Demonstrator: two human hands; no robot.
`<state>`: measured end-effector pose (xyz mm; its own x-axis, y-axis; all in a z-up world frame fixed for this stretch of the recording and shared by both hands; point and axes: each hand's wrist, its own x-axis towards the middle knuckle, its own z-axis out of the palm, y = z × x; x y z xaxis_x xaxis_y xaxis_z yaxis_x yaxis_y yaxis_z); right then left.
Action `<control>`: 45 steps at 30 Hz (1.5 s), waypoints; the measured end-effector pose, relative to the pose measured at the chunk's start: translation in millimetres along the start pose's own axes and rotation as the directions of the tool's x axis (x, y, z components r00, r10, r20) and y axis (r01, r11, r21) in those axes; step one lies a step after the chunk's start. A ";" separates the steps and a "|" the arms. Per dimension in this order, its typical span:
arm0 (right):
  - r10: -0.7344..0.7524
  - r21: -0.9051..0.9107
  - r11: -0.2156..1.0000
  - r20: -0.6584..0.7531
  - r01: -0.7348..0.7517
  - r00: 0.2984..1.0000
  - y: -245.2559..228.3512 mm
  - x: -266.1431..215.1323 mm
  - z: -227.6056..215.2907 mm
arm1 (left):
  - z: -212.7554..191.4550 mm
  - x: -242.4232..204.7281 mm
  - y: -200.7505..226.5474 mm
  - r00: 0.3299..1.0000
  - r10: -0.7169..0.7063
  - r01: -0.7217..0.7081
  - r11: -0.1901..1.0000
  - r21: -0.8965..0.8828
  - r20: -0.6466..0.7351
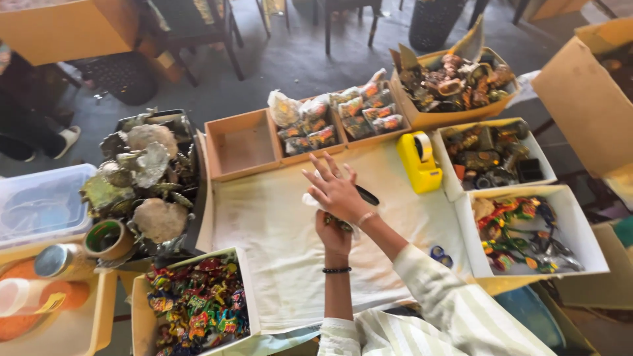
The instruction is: Cleaning and wrapping small decorative figurines at a table.
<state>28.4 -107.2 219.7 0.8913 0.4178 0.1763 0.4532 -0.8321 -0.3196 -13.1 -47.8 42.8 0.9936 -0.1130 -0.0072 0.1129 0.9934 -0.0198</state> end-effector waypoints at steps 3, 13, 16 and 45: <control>0.008 0.465 0.885 -0.024 0.004 1.000 20.3 4.9 34.4 | -36.8 2.3 0.7 0.967 0.014 0.004 0.997 -0.071 0.254; 0.103 0.281 0.960 -0.289 -0.019 0.952 0.1 -36.5 72.0 | 98.7 -12.2 0.5 0.984 0.133 -0.140 0.989 0.050 0.120; 0.284 0.654 0.756 -0.289 -0.028 0.914 30.9 -8.2 56.1 | 54.7 -5.2 -11.2 0.992 0.114 -0.121 0.984 0.129 0.059; 0.565 0.464 0.716 0.053 -0.522 0.823 95.7 -164.8 172.5 | -14.5 -12.9 31.1 0.630 0.589 0.083 0.598 0.797 -0.507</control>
<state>-72.8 -192.8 -0.5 0.9906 -0.1072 -0.0848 -0.1342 -0.6444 -0.7528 -22.6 -15.7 27.9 0.6874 0.5040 -0.5229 0.1573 0.5996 0.7847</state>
